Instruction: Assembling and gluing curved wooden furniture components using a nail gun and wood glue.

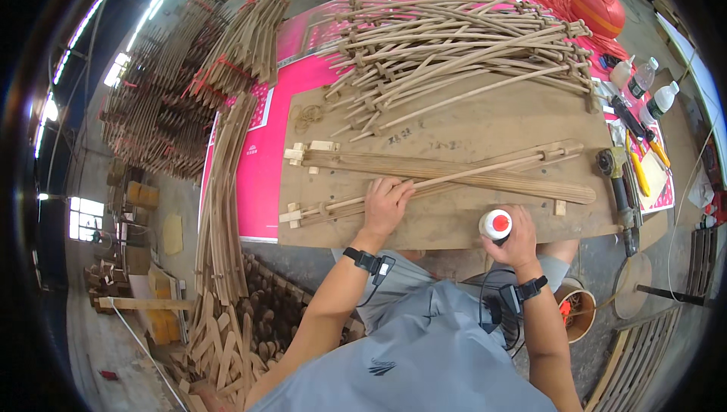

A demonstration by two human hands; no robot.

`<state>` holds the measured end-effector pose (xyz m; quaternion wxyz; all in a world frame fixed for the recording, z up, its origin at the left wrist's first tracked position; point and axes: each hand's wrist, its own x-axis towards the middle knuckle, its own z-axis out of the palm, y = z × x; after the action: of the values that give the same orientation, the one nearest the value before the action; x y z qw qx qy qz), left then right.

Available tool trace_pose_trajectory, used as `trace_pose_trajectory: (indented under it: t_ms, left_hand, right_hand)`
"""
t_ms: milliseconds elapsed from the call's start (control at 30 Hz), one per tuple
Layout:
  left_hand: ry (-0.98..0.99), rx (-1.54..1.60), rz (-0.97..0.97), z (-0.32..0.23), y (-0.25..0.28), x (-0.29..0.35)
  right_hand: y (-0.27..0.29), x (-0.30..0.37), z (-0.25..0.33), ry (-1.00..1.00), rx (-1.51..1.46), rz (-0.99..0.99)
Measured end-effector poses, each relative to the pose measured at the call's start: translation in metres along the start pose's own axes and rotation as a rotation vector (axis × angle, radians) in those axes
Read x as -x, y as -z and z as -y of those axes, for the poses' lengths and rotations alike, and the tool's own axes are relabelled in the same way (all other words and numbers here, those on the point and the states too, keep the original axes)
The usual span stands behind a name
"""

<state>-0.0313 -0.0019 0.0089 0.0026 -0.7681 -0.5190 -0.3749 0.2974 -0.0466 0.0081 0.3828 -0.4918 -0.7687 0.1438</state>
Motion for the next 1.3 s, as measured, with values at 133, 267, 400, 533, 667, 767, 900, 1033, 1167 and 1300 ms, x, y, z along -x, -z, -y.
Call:
trace_pose_trajectory:
  t_ms: [133,267,400,533,667,767,900,1033,1167,1300]
  left_hand:
    - [-0.013,-0.044,-0.006,0.001,0.0,0.0]
    - [-0.01,-0.045,-0.007,-0.003,-0.001,0.0]
    - [0.005,-0.075,-0.02,-0.002,-0.002,0.0]
    - [0.001,-0.025,-0.017,-0.002,-0.007,0.0]
    - [-0.014,-0.111,-0.041,0.005,-0.001,0.01]
    - [-0.022,-0.102,-0.067,0.006,0.001,0.009]
    - [-0.019,-0.114,-0.061,0.007,0.003,0.009]
    - [-0.057,-0.06,-0.08,0.001,-0.006,0.004]
    - [-0.05,-0.069,-0.093,0.0,-0.006,0.003]
    - [-0.021,-0.044,-0.11,0.003,-0.005,0.005]
  right_hand:
    - [0.0,-0.003,0.003,0.022,0.001,-0.015]
    - [0.001,-0.001,0.0,0.044,0.031,-0.038]
    - [0.0,0.0,-0.004,-0.003,0.008,0.013]
    - [0.011,0.015,-0.012,-0.063,0.074,0.095]
    - [0.027,0.012,-0.016,-0.038,-0.174,0.004]
    - [0.04,0.001,-0.035,-0.132,0.03,-0.216]
    - [0.062,-0.023,-0.055,-0.175,0.243,-0.05]
    - [0.065,-0.032,-0.056,-0.06,0.301,0.048]
    - [0.057,-0.033,-0.063,-0.083,0.32,0.062]
    - [0.05,-0.032,-0.065,-0.057,0.338,0.046]
